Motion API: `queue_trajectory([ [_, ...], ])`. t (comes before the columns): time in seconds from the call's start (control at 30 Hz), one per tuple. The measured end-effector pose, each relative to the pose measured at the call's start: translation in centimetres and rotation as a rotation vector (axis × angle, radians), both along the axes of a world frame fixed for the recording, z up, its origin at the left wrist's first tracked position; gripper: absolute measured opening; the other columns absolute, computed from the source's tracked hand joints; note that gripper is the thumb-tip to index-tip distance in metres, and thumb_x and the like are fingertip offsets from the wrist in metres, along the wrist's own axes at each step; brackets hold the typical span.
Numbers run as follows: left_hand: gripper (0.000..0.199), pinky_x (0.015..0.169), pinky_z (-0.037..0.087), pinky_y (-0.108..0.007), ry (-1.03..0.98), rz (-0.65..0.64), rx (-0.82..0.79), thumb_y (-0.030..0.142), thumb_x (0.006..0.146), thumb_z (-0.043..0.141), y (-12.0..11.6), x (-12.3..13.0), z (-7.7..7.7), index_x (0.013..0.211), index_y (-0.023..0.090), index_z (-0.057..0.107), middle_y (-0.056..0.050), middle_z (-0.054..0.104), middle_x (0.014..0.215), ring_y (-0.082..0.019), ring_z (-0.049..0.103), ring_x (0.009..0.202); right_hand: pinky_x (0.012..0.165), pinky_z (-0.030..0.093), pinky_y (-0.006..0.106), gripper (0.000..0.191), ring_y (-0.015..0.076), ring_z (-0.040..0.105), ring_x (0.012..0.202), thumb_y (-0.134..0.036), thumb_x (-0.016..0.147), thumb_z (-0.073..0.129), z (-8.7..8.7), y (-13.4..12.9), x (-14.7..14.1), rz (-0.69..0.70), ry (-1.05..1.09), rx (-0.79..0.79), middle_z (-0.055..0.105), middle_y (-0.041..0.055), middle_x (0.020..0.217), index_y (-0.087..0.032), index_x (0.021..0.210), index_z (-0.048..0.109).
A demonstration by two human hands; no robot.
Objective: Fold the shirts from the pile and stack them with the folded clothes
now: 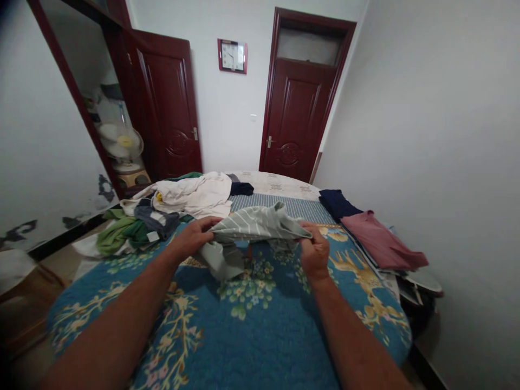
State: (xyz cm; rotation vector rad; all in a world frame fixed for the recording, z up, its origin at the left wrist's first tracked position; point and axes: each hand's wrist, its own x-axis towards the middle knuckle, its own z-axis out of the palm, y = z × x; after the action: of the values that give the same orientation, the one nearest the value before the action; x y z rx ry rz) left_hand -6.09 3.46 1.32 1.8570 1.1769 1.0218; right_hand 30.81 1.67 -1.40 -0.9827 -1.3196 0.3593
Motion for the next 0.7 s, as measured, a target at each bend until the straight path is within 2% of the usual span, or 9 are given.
queue_trajectory([
  [0.07, 0.061, 0.099, 0.056, -0.035, 0.033, 0.111, -0.015, 0.024, 0.068, 0.058, 0.8, -1.4, -0.7, 0.126, 0.021, 0.077, -0.004, 0.081, 0.122, -0.027, 0.075, 0.110, 0.079, 0.054, 0.032, 0.016, 0.0214, 0.065, 0.086, -0.031, 0.084, 0.059, 0.2, -1.4, -1.1, 0.131, -0.105, -0.067, 0.073, 0.0041, 0.087, -0.023, 0.074, 0.069],
  [0.2, 0.048, 0.092, 0.058, -0.037, 0.216, 0.348, -0.028, 0.029, 0.068, 0.059, 2.1, -3.6, -2.3, 0.107, 0.017, 0.082, -0.009, 0.083, 0.108, -0.029, 0.076, 0.099, 0.073, 0.054, 0.030, 0.013, 0.0195, 0.068, 0.076, -0.026, 0.083, 0.062, -1.0, -2.5, -4.7, 0.724, -0.272, -0.396, 0.074, 0.0028, 0.079, -0.021, 0.078, 0.073],
  [0.27, 0.040, 0.093, 0.057, -0.038, 0.297, 0.350, 0.017, 0.031, 0.070, 0.058, 2.3, -4.2, -2.7, 0.098, 0.019, 0.084, -0.008, 0.084, 0.102, -0.030, 0.076, 0.098, 0.069, 0.052, 0.027, 0.010, 0.0172, 0.067, 0.072, -0.026, 0.082, 0.067, -1.9, -2.7, -6.2, 0.950, -0.332, -0.492, 0.074, 0.0016, 0.077, -0.020, 0.079, 0.074],
  [0.37, 0.036, 0.095, 0.056, -0.038, 0.342, 0.320, 0.097, 0.030, 0.075, 0.056, 2.3, -4.2, -2.8, 0.095, 0.022, 0.085, -0.005, 0.083, 0.098, -0.029, 0.075, 0.097, 0.065, 0.049, 0.024, 0.009, 0.0134, 0.064, 0.067, -0.028, 0.083, 0.073, -2.9, -3.0, -7.6, 1.116, -0.371, -0.579, 0.074, -0.0004, 0.077, -0.019, 0.082, 0.075],
  [0.47, 0.036, 0.100, 0.055, -0.039, 0.350, 0.384, 0.209, 0.026, 0.078, 0.054, 2.3, -3.9, -2.6, 0.098, 0.022, 0.084, -0.005, 0.082, 0.103, -0.028, 0.074, 0.101, 0.071, 0.054, 0.026, 0.016, 0.0150, 0.069, 0.074, -0.032, 0.086, 0.074, -2.5, -3.3, -7.7, 1.173, -0.324, -0.644, 0.078, 0.0019, 0.086, -0.019, 0.093, 0.079],
  [0.57, 0.038, 0.108, 0.051, -0.043, 0.405, 0.406, 0.383, 0.020, 0.081, 0.052, 2.2, -3.4, -2.3, 0.105, 0.021, 0.082, -0.009, 0.080, 0.112, -0.029, 0.070, 0.112, 0.078, 0.059, 0.031, 0.021, 0.0186, 0.074, 0.084, -0.032, 0.089, 0.071, -1.8, -3.1, -6.8, 1.045, -0.244, -0.580, 0.080, 0.0056, 0.097, -0.020, 0.103, 0.081],
  [0.63, 0.039, 0.111, 0.049, -0.045, 0.454, 0.305, 0.493, 0.017, 0.082, 0.052, 1.7, -2.6, -1.9, 0.109, 0.021, 0.080, -0.010, 0.079, 0.114, -0.029, 0.067, 0.116, 0.079, 0.061, 0.034, 0.023, 0.0191, 0.075, 0.085, -0.030, 0.091, 0.067, -1.8, -2.5, -6.1, 0.904, -0.180, -0.489, 0.080, 0.0072, 0.114, -0.024, 0.108, 0.081],
  [0.7, 0.037, 0.110, 0.048, -0.044, 0.502, 0.144, 0.536, 0.016, 0.084, 0.055, 0.6, -1.3, -1.2, 0.112, 0.021, 0.079, -0.009, 0.078, 0.114, -0.028, 0.066, 0.116, 0.080, 0.063, 0.038, 0.028, 0.0182, 0.075, 0.084, -0.029, 0.093, 0.061, -2.2, -1.6, -5.3, 0.754, -0.175, -0.393, 0.072, 0.0075, 0.137, -0.027, 0.113, 0.080],
])
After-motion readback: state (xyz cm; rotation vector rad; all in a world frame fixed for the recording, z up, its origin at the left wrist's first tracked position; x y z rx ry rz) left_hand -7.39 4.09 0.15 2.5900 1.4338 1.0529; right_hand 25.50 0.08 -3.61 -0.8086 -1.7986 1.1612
